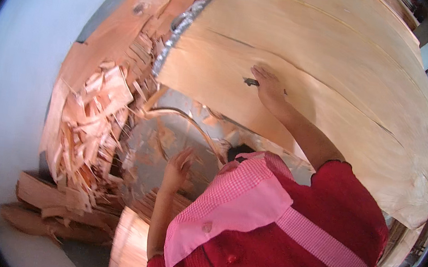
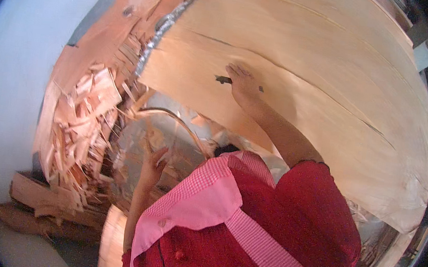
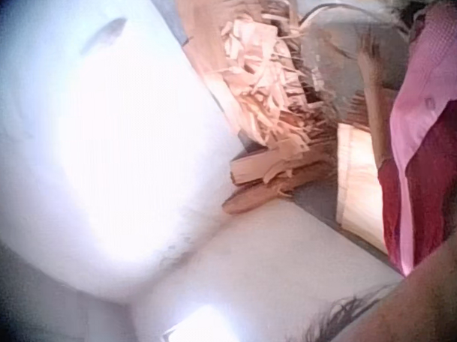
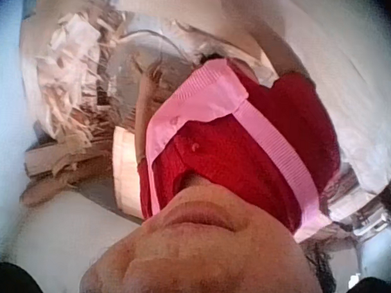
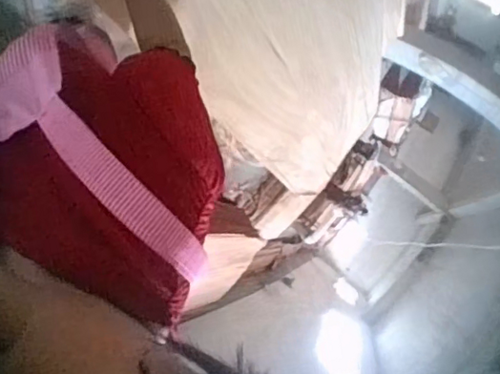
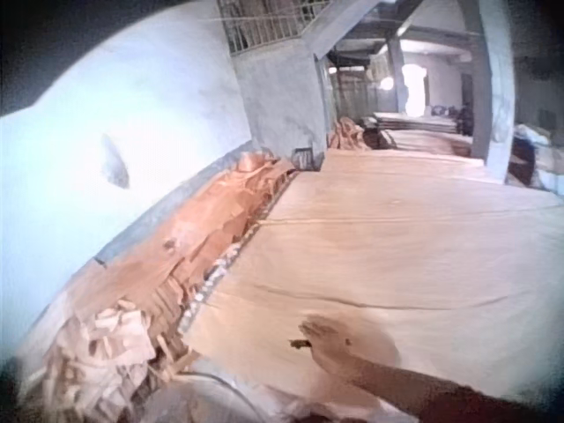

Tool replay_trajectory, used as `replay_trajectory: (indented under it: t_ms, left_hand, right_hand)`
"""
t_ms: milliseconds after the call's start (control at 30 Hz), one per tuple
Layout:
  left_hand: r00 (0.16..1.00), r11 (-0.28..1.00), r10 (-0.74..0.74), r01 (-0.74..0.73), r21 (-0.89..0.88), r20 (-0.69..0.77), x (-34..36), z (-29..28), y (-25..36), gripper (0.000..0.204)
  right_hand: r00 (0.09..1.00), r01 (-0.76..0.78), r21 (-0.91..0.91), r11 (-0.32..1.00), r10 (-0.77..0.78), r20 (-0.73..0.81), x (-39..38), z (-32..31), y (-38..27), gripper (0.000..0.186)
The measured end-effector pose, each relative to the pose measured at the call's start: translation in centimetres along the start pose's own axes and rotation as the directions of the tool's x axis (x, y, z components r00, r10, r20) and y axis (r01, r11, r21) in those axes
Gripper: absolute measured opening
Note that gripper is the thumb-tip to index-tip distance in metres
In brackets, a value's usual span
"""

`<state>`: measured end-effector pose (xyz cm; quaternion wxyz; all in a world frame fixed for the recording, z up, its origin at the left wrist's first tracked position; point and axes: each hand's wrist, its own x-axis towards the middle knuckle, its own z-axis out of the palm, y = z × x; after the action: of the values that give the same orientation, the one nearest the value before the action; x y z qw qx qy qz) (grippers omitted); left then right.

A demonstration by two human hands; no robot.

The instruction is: The person applies strips of tape to a large sheet of wood veneer, then uses a utility knife to trim the edges and cut pieces, and finally uses a long wooden rod to help roll or lift a veneer sheet.

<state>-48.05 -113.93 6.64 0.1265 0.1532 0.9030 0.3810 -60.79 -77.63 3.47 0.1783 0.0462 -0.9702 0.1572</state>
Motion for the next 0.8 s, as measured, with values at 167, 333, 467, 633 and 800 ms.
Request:
replay_trajectory:
  t_ms: [167,333,467,633,800]
  left_hand:
    - [0.810,0.794,-0.570,0.499,0.346,0.139,-5.9,-8.7,-19.4,0.035]
    - [0.630,0.662,-0.730,0.553,0.505,0.267,-11.1,-14.5,-34.8,0.035]
    - [0.663,0.697,-0.686,0.484,0.529,0.299,-6.0,-21.1,-43.5,0.035]
    - [0.820,0.745,-0.519,0.297,0.597,0.240,13.4,-33.2,-51.7,0.036]
    - [0.985,0.881,-0.171,0.139,0.453,0.030,35.4,-40.5,-51.0,0.036]
  right_hand:
    - [0.977,-0.168,-0.078,0.983,0.176,0.117,4.8,5.3,-2.2,0.041]
    - [0.933,-0.276,-0.243,0.930,0.319,0.163,6.1,5.0,-3.4,0.043]
    - [0.888,-0.453,-0.211,0.866,0.459,-0.025,6.5,6.8,-5.1,0.044]
    - [0.682,-0.711,-0.111,0.695,0.642,-0.349,10.2,7.7,-10.3,0.034]
    - [0.613,-0.763,0.083,0.641,0.759,-0.222,17.7,10.4,-17.7,0.031]
